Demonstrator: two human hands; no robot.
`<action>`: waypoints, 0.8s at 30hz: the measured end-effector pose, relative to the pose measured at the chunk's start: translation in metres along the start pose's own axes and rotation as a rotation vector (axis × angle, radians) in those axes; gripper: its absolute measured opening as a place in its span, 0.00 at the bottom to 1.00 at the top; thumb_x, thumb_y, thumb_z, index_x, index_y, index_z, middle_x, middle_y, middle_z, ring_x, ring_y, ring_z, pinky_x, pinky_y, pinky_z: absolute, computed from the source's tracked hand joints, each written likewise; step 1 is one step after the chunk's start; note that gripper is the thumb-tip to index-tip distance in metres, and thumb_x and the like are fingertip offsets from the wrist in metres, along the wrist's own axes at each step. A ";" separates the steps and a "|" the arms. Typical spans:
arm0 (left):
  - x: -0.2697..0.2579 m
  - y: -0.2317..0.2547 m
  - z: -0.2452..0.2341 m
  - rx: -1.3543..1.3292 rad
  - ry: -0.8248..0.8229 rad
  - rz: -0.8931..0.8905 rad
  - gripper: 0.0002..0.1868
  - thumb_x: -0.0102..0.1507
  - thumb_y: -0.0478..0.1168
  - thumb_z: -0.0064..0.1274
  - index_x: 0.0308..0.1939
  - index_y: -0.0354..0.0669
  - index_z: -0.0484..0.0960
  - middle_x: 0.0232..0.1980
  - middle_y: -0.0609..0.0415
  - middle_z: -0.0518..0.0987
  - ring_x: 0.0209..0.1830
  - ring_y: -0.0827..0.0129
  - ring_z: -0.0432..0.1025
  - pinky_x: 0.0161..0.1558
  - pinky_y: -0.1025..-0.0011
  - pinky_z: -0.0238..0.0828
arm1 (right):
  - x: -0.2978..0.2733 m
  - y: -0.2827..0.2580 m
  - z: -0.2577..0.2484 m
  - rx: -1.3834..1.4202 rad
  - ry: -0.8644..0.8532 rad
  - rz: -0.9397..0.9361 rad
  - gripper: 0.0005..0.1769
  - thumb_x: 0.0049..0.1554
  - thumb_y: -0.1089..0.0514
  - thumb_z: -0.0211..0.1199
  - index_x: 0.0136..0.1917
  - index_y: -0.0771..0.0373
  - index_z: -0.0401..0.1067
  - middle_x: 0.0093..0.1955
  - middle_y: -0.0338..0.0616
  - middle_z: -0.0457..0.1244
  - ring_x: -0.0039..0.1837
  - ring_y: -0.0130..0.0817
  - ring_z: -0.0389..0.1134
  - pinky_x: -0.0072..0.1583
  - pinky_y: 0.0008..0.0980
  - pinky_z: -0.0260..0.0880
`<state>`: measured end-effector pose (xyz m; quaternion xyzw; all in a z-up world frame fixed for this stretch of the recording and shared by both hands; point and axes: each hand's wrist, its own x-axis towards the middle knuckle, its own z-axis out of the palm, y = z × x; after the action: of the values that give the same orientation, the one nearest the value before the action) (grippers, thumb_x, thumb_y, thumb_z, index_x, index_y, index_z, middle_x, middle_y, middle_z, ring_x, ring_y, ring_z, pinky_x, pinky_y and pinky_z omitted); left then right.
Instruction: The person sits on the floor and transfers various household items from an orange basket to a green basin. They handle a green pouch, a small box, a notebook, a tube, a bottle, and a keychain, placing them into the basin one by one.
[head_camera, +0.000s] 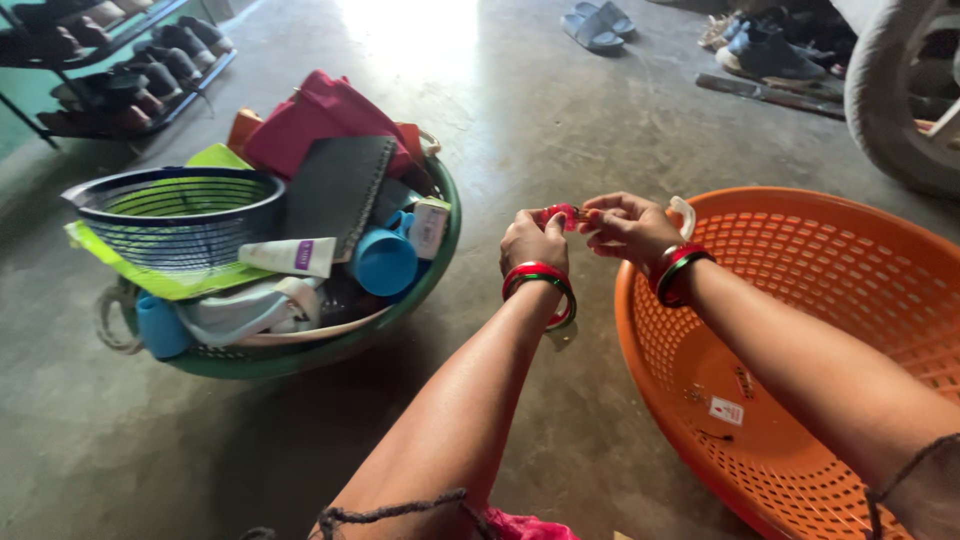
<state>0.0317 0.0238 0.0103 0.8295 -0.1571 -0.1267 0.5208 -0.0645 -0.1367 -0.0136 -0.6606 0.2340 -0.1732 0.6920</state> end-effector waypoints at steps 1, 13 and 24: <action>0.002 0.000 -0.003 -0.006 0.002 -0.012 0.16 0.64 0.51 0.57 0.49 0.48 0.81 0.51 0.51 0.82 0.53 0.57 0.77 0.54 0.59 0.73 | 0.002 0.001 0.004 -0.004 0.001 0.002 0.18 0.62 0.53 0.63 0.63 0.62 0.72 0.50 0.44 0.71 0.49 0.32 0.73 0.52 0.34 0.75; 0.058 -0.008 -0.072 -0.169 0.058 -0.162 0.17 0.68 0.51 0.45 0.53 0.45 0.78 0.46 0.46 0.86 0.43 0.55 0.86 0.46 0.60 0.81 | -0.009 -0.040 0.094 0.095 -0.146 -0.116 0.25 0.62 0.57 0.59 0.72 0.63 0.67 0.67 0.50 0.66 0.62 0.41 0.72 0.63 0.39 0.74; 0.079 -0.012 -0.129 -0.177 0.444 -0.331 0.20 0.71 0.51 0.40 0.50 0.40 0.80 0.47 0.44 0.85 0.48 0.53 0.81 0.48 0.57 0.78 | 0.041 -0.052 0.219 0.527 -0.295 -0.200 0.35 0.58 0.71 0.57 0.76 0.72 0.52 0.73 0.58 0.60 0.69 0.48 0.67 0.68 0.43 0.73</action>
<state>0.1542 0.1040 0.0508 0.8026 0.1097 -0.0385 0.5851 0.0940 0.0196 0.0383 -0.4965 0.0120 -0.1975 0.8452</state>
